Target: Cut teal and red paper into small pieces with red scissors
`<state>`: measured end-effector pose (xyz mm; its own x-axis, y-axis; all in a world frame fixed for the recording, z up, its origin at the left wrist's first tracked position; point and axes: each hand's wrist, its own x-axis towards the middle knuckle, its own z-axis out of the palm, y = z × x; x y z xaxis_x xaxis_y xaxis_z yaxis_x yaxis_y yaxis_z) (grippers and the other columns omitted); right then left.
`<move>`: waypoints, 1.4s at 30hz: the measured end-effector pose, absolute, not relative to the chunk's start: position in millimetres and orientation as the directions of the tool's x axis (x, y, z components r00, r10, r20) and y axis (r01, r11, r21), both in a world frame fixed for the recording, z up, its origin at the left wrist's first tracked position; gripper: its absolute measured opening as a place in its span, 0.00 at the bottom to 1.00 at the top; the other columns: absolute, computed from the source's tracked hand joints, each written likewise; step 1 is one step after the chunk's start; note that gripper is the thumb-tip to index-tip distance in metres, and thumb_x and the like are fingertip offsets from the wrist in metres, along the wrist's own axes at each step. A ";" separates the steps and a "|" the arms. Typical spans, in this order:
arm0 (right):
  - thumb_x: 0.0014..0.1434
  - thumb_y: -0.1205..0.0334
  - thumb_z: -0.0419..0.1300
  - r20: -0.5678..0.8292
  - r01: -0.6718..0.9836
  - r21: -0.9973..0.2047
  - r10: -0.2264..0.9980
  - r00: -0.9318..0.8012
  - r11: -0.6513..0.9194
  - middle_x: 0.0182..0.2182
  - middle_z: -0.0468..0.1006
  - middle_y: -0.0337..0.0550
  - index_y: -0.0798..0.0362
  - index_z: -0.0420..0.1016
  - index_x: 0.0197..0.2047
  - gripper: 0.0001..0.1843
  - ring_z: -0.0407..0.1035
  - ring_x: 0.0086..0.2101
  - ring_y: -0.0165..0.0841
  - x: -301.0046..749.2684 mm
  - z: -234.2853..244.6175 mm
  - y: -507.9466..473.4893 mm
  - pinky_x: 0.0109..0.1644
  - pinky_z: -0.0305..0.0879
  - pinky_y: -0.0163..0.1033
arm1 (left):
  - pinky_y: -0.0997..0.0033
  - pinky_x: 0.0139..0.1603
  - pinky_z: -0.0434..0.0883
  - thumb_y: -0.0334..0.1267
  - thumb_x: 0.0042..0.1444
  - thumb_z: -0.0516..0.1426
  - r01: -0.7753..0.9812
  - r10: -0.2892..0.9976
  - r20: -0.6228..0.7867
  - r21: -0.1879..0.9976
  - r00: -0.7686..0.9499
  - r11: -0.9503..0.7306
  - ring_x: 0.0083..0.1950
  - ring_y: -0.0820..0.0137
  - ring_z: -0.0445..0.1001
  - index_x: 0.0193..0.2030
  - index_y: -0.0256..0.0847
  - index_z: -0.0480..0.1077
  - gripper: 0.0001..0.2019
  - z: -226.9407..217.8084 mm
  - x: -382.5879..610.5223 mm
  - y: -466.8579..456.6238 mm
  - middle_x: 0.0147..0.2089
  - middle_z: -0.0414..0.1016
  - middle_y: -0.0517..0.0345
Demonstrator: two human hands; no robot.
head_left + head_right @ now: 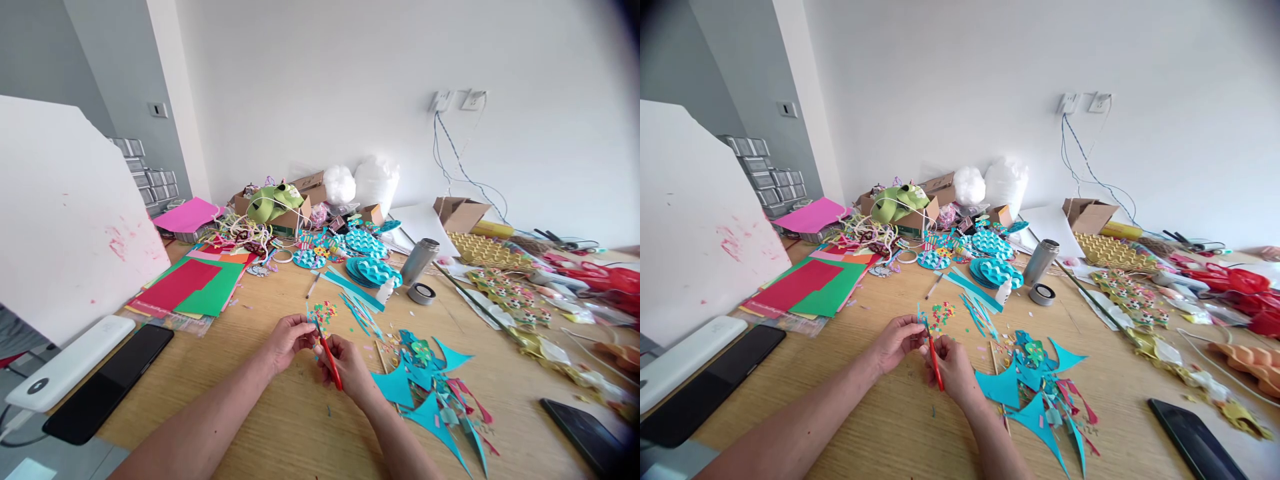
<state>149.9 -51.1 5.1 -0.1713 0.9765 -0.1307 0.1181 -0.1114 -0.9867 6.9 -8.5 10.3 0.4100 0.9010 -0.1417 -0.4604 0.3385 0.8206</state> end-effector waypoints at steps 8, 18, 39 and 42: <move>0.48 0.46 0.61 -0.127 0.106 -0.988 0.976 -0.177 -0.110 0.14 0.68 0.32 0.52 0.57 0.24 0.21 0.61 0.12 0.25 150.4 6.6 -50.1 0.13 0.52 0.29 | 0.75 0.29 0.64 0.33 0.42 0.62 -0.455 0.902 -0.143 0.825 0.407 0.336 0.26 0.75 0.69 0.27 0.33 0.72 0.06 10.1 6.7 -7.7 0.26 0.73 0.56; 0.48 0.45 0.61 -0.117 0.094 -0.990 0.976 -0.184 -0.101 0.14 0.68 0.31 0.52 0.57 0.25 0.21 0.63 0.12 0.26 150.3 4.6 -50.2 0.14 0.54 0.29 | 0.75 0.30 0.64 0.34 0.41 0.63 -0.453 0.901 -0.136 0.827 0.411 0.332 0.26 0.76 0.69 0.27 0.34 0.72 0.07 9.4 6.9 -6.5 0.26 0.74 0.57; 0.46 0.41 0.60 -0.151 0.067 -0.988 0.973 -0.173 -0.141 0.14 0.65 0.29 0.51 0.55 0.24 0.24 0.64 0.12 0.27 148.3 6.1 -52.3 0.13 0.56 0.30 | 0.75 0.29 0.64 0.35 0.41 0.63 -0.447 0.902 -0.148 0.828 0.406 0.338 0.26 0.76 0.67 0.27 0.34 0.72 0.07 12.2 7.1 -7.9 0.26 0.73 0.56; 0.45 0.40 0.60 -0.163 0.100 -0.984 0.972 -0.167 -0.148 0.14 0.66 0.30 0.50 0.54 0.24 0.25 0.63 0.12 0.27 148.2 7.3 -52.4 0.13 0.56 0.31 | 0.75 0.29 0.64 0.36 0.40 0.64 -0.438 0.900 -0.159 0.831 0.405 0.344 0.25 0.76 0.67 0.27 0.33 0.73 0.08 13.2 7.6 -8.2 0.26 0.72 0.56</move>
<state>148.2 -52.4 7.3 -0.1671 0.9724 -0.1630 0.1001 -0.1477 -0.9840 7.6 -8.2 13.2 0.4047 0.9005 -0.1592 -0.4383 0.3438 0.8305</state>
